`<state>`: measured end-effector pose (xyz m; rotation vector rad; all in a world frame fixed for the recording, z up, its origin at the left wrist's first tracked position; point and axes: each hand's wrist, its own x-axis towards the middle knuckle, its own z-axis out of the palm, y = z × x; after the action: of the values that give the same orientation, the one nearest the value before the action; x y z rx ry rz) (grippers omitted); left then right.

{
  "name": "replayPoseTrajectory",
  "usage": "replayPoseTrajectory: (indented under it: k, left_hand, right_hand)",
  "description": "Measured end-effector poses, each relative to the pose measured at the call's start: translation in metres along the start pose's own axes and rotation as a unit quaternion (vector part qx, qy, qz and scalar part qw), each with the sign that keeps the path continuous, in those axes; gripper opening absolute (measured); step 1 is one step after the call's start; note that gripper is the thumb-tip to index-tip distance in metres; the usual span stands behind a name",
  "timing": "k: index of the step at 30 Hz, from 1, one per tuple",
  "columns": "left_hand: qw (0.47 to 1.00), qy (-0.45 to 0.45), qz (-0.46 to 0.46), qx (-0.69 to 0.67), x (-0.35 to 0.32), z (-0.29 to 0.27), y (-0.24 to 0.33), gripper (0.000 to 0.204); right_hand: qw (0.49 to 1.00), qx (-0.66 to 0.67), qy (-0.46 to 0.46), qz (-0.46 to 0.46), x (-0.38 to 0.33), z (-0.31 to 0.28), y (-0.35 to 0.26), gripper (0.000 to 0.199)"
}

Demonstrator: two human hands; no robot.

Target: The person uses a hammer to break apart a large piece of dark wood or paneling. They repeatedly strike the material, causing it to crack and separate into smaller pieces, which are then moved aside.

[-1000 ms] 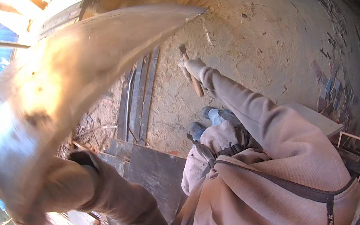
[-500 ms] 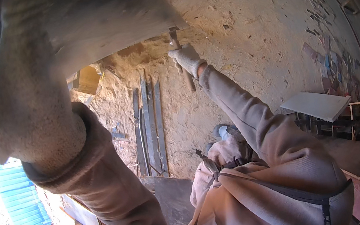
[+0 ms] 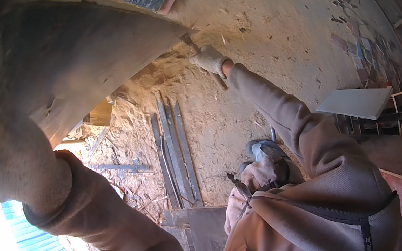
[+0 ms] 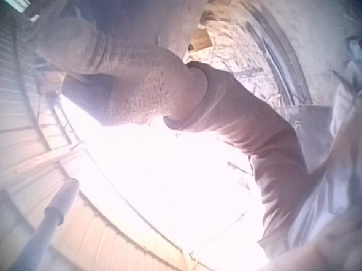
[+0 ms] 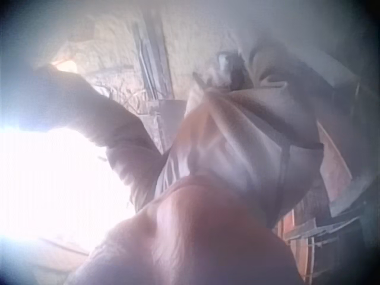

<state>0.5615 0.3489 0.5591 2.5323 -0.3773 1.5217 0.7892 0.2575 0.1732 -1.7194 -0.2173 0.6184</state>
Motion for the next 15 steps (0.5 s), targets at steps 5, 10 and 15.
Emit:
replayPoseTrajectory:
  k: [5, 10, 15]
  left_hand:
    - [0.962, 0.134, -0.140, 0.190, 0.002, 0.028, 0.041, 0.084]
    - [0.982, 0.062, -0.095, 0.150, 0.008, -0.003, 0.004, 0.088]
    - [0.958, 0.073, -0.171, 0.220, -0.011, -0.017, -0.021, 0.094]
  right_hand:
    - [0.995, -0.038, -0.090, 0.031, 0.003, 0.032, -0.054, 0.023]
    - [0.992, 0.105, -0.064, -0.011, -0.031, 0.044, -0.065, 0.026]
    - [0.997, 0.001, -0.068, 0.047, 0.011, 0.044, -0.048, 0.030]
